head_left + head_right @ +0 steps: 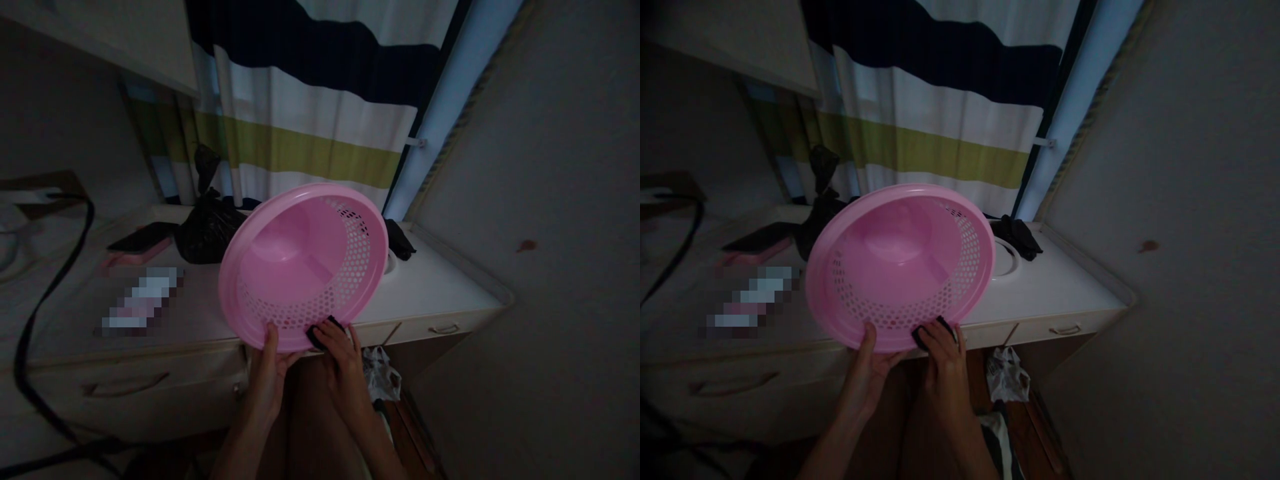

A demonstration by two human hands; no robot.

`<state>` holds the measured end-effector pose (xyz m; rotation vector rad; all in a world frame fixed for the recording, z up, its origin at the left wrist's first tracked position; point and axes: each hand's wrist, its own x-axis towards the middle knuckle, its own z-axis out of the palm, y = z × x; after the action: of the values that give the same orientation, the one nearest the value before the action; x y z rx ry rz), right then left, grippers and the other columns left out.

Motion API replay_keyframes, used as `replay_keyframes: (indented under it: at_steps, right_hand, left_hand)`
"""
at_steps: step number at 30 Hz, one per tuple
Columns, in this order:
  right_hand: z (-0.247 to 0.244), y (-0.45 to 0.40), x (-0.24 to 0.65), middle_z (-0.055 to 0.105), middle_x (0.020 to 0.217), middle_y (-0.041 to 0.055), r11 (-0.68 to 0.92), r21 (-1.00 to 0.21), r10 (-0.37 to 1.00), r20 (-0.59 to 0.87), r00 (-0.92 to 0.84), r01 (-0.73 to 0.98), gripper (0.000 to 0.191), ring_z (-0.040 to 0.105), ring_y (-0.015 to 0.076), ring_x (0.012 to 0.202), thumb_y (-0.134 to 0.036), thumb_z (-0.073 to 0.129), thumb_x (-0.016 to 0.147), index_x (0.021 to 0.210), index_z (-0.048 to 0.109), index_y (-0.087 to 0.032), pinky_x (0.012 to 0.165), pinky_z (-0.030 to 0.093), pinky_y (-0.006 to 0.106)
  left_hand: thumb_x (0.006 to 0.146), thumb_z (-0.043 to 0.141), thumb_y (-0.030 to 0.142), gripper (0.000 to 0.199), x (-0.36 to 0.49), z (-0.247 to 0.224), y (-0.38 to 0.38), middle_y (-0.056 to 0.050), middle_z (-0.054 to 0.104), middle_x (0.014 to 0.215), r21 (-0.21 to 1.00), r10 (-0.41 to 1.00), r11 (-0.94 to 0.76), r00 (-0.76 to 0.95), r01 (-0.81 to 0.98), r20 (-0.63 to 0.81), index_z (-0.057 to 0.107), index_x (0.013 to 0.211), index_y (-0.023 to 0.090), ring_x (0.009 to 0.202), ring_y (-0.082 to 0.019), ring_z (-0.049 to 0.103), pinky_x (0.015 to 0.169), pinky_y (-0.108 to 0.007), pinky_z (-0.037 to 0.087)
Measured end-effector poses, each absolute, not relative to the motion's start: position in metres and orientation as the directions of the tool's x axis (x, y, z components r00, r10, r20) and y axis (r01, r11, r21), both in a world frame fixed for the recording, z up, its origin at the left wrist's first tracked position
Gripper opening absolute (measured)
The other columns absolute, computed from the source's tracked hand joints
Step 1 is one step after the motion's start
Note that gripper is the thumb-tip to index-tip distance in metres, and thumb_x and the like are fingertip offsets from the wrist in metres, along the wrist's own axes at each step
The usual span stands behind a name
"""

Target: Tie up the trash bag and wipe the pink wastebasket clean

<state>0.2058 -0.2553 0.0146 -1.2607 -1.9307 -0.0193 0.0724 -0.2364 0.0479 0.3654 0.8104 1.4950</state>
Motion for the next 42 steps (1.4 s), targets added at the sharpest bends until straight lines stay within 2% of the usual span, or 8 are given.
replay_keyframes:
  at_steps: [5,8,13,18,29,32,37,42]
  right_hand:
    - [0.025,-0.23,0.252,0.055,0.122,0.0045,0.382,-0.271,0.754,0.645,-0.128,0.883,0.053,0.042,0.0176,0.122,0.001,0.036,0.073,0.117,0.054,-0.023,0.108,0.01,0.052]
    - [0.025,-0.222,0.261,0.056,0.122,0.0057,0.399,-0.266,0.732,0.669,-0.13,0.877,0.053,0.04,0.0187,0.124,0.002,0.035,0.073,0.117,0.054,-0.021,0.107,0.016,0.053]
    - [0.008,-0.236,0.228,0.054,0.123,0.0077,0.521,-0.4,0.706,0.698,-0.118,0.754,0.055,0.041,0.0183,0.123,0.002,0.035,0.074,0.12,0.052,-0.021,0.103,0.031,0.05]
    - [-0.005,-0.259,0.183,0.053,0.124,0.0075,0.565,-0.517,0.738,0.665,-0.114,0.643,0.051,0.045,0.0171,0.12,-0.004,0.037,0.08,0.126,0.045,-0.023,0.099,0.039,0.044]
    - [0.018,-0.234,0.252,0.055,0.122,0.0062,0.452,-0.37,0.772,0.619,-0.147,0.811,0.059,0.041,0.0198,0.123,0.003,0.035,0.071,0.121,0.051,-0.023,0.106,0.011,0.058]
    - [0.014,-0.236,0.245,0.054,0.124,0.007,0.473,-0.403,0.759,0.637,-0.13,0.784,0.056,0.041,0.0198,0.123,0.002,0.035,0.073,0.121,0.051,-0.023,0.106,0.017,0.058]
    - [0.001,-0.254,0.195,0.053,0.125,0.0066,0.558,-0.568,0.771,0.625,-0.125,0.605,0.049,0.043,0.0167,0.121,-0.004,0.037,0.081,0.124,0.048,-0.024,0.102,0.033,0.047]
    - [0.004,-0.265,0.174,0.05,0.128,0.0037,0.565,-0.598,0.792,0.586,-0.171,0.569,0.049,0.042,0.0147,0.122,-0.007,0.038,0.083,0.128,0.043,-0.026,0.103,0.034,0.043]
  left_hand:
    - [0.071,0.063,0.037,0.06,0.074,0.053,-0.237,-0.011,0.056,0.121,0.724,0.954,0.092,-0.148,-0.683,-0.261,0.042,0.126,0.028,0.102,-0.027,0.058,0.079,-0.045,0.051]
    - [0.07,0.064,0.036,0.061,0.074,0.052,-0.237,-0.012,0.055,0.122,0.719,0.947,0.106,-0.15,-0.687,-0.284,0.042,0.126,0.027,0.103,-0.028,0.057,0.079,-0.046,0.05]
    - [0.071,0.063,0.038,0.058,0.076,0.048,-0.235,-0.013,0.055,0.122,0.72,0.941,0.102,-0.169,-0.687,-0.294,0.044,0.124,0.025,0.098,-0.027,0.06,0.077,-0.046,0.051]
    - [0.07,0.064,0.038,0.049,0.075,0.043,-0.237,-0.014,0.063,0.108,0.731,0.955,0.11,-0.134,-0.673,-0.266,0.052,0.114,0.018,0.093,-0.025,0.062,0.078,-0.042,0.051]
    - [0.072,0.062,0.038,0.048,0.075,0.048,-0.237,-0.013,0.063,0.108,0.737,0.96,0.097,-0.132,-0.669,-0.247,0.051,0.115,0.02,0.096,-0.027,0.061,0.078,-0.044,0.051]
    - [0.072,0.062,0.039,0.044,0.077,0.049,-0.238,-0.012,0.064,0.105,0.746,0.955,0.097,-0.149,-0.659,-0.256,0.053,0.111,0.02,0.092,-0.025,0.062,0.077,-0.044,0.052]
    - [0.072,0.063,0.036,0.041,0.078,0.047,-0.238,-0.009,0.066,0.096,0.727,0.952,0.09,-0.154,-0.681,-0.263,0.053,0.109,0.02,0.086,-0.022,0.064,0.079,-0.041,0.051]
    - [0.072,0.061,0.038,0.046,0.075,0.045,-0.239,-0.011,0.065,0.102,0.727,0.949,0.119,-0.137,-0.677,-0.283,0.053,0.112,0.017,0.086,-0.021,0.064,0.08,-0.036,0.051]
